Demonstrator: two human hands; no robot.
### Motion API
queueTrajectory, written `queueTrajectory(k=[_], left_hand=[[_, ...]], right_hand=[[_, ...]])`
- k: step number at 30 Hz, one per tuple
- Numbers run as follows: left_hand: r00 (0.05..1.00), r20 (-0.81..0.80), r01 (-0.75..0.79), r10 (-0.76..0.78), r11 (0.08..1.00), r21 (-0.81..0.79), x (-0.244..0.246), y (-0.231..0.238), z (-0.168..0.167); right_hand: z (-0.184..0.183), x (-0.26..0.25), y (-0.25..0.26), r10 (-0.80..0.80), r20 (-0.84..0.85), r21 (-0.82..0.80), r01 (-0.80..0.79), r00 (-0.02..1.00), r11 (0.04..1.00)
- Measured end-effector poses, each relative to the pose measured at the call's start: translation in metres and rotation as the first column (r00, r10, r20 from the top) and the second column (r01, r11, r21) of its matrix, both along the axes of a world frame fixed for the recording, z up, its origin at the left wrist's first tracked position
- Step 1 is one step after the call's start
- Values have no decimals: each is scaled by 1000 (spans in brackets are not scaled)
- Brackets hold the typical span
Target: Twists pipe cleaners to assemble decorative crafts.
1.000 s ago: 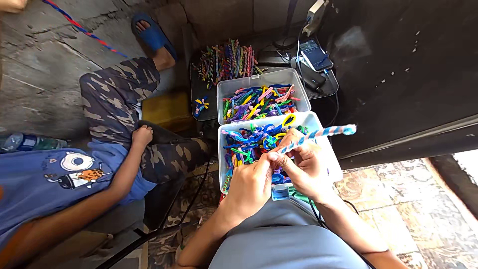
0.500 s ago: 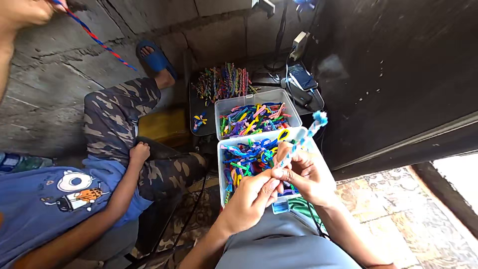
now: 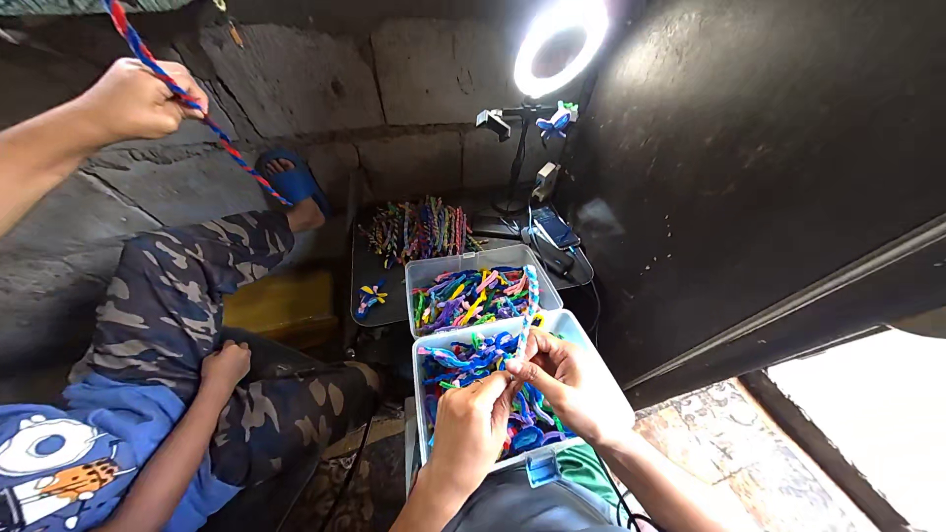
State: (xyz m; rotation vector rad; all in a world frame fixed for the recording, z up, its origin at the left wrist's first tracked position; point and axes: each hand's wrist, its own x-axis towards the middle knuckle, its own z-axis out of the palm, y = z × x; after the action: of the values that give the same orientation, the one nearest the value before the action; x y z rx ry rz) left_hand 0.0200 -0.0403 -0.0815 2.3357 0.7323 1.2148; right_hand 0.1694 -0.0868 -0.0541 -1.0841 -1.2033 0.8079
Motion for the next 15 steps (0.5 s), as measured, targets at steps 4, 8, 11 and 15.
queueTrajectory(k=[4, 8, 11, 15], left_hand=[[996, 81, 46, -36, 991, -129, -13, 9, -2], [944, 284, 282, -167, 856, -433, -24, 22, -7], [895, 407, 416, -184, 672, -612, -28, 27, -9], [857, 513, 468, -52, 499, -730, -26, 32, -8]], right_hand=[[0, -10, 11, 61, 11, -17, -61, 998, 998], [2, -4, 30, 256, -43, -109, -259, 966, 960], [1, 5, 43, 390, -129, -252, -411, 912, 876], [7, 9, 60, 397, -127, -434, -411, 909, 802]])
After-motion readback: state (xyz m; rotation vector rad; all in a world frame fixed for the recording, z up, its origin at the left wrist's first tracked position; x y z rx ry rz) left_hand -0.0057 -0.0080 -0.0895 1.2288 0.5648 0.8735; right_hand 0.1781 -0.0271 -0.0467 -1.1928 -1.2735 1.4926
